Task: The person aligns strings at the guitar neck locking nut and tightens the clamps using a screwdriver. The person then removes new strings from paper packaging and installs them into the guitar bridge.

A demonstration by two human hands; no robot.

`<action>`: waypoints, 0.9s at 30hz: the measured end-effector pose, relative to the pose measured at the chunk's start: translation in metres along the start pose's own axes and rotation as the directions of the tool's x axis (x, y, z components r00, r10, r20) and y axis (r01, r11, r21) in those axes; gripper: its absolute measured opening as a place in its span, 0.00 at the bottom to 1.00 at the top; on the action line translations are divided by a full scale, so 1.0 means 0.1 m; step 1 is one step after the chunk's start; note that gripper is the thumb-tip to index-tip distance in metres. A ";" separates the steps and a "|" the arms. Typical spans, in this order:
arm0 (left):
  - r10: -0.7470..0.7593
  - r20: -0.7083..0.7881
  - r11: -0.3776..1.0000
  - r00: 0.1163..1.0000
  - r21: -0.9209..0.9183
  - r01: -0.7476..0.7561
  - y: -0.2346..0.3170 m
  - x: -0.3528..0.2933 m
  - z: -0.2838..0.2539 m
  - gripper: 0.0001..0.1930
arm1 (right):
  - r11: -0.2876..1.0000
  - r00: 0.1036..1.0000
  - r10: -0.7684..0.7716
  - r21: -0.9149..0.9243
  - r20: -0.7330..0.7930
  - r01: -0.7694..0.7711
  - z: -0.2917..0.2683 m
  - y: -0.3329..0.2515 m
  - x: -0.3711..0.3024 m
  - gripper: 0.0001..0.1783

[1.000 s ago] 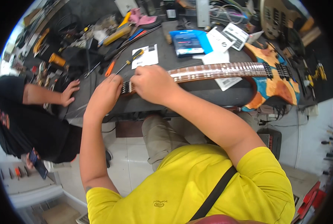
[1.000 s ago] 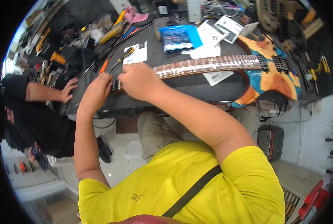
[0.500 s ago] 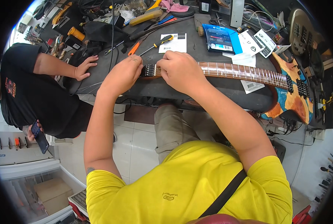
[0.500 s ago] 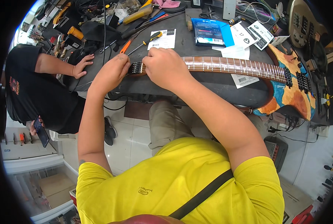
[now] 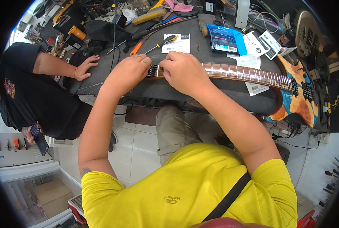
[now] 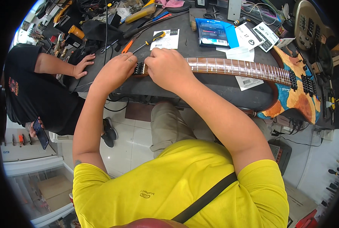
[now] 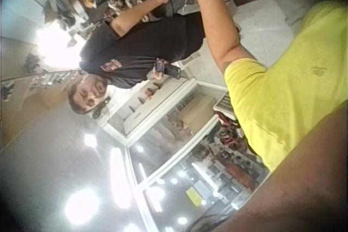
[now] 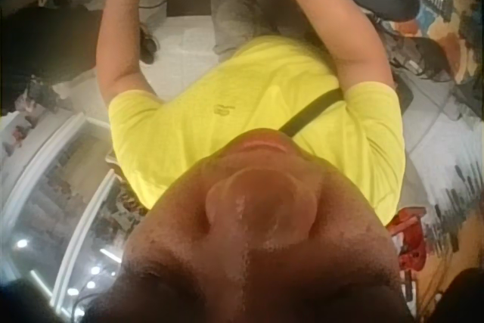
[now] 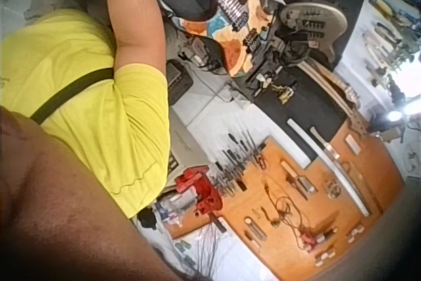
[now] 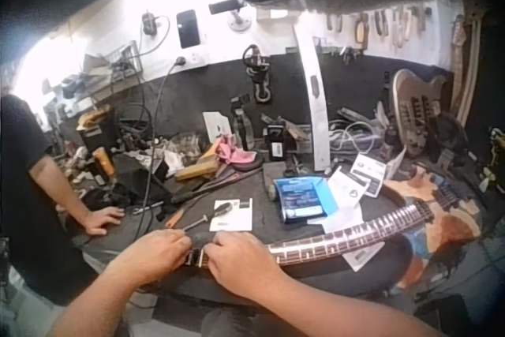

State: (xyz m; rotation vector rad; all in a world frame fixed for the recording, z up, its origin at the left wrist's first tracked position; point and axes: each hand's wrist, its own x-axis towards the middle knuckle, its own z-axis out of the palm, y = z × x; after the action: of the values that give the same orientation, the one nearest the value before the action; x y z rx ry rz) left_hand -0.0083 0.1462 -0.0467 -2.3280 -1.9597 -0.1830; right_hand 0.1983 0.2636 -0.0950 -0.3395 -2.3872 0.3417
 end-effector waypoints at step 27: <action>-0.441 -0.589 0.858 0.677 -0.497 0.128 0.28 -0.14 0.60 0.07 | 0.999 0.999 0.011 0.043 -0.051 -0.009 0.01 0.00 0.00 0.05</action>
State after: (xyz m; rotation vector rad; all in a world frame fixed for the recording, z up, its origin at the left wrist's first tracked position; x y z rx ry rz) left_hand 0.0189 0.1367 -0.1078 -1.6630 -1.9557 -1.4094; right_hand 0.1969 0.2632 -0.0957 -0.3365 -2.3258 0.3835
